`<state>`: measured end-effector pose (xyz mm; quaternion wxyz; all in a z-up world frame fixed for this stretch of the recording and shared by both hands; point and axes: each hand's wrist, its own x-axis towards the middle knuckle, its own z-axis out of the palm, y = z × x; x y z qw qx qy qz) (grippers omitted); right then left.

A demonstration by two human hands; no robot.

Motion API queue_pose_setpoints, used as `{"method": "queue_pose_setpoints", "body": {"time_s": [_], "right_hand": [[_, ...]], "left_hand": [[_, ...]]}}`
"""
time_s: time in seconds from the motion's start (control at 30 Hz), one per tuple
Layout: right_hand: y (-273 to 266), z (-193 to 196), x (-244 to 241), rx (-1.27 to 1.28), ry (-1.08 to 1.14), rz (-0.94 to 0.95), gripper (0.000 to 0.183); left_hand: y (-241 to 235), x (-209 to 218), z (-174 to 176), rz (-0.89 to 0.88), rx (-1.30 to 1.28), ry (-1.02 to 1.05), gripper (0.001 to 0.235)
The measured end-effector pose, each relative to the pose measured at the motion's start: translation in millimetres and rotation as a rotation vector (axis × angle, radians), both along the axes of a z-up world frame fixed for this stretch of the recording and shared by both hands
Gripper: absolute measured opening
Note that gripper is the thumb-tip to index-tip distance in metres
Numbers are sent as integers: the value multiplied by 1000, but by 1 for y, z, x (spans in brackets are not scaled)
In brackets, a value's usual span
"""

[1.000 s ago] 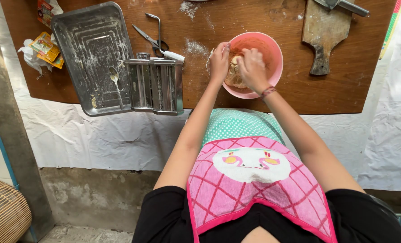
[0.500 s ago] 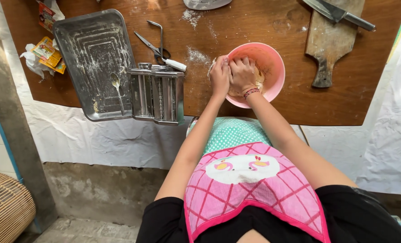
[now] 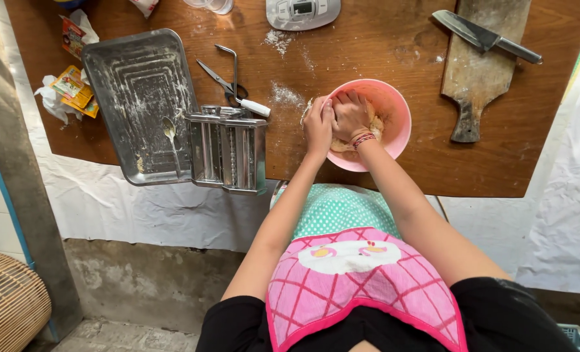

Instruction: The person kneads a ball of dough by hand inside a pink bowl placed on a wooden table. They repeatedly press, fold, and turn the dough to combine the ingredients.

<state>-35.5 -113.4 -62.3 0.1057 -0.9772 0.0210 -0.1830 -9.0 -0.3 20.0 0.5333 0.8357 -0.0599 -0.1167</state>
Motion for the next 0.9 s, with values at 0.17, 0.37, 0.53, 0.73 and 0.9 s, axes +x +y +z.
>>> {"method": "queue_pose_setpoints", "body": {"time_s": [0.17, 0.37, 0.53, 0.73, 0.9], "right_hand": [[1, 21, -3, 92, 52, 33, 24], [-25, 54, -20, 115, 141, 193, 19], [-39, 90, -40, 224, 306, 166, 34], [-21, 76, -58, -177, 222, 175, 30], [-7, 80, -82, 55, 430, 153, 30]], "left_hand": [[1, -1, 4, -17, 71, -67, 19], [-2, -1, -7, -51, 164, -95, 21], [-3, -1, -13, -70, 213, -96, 22], [0, 0, -19, -88, 248, -75, 24], [-1, 0, -14, -110, 252, -59, 24]]}}
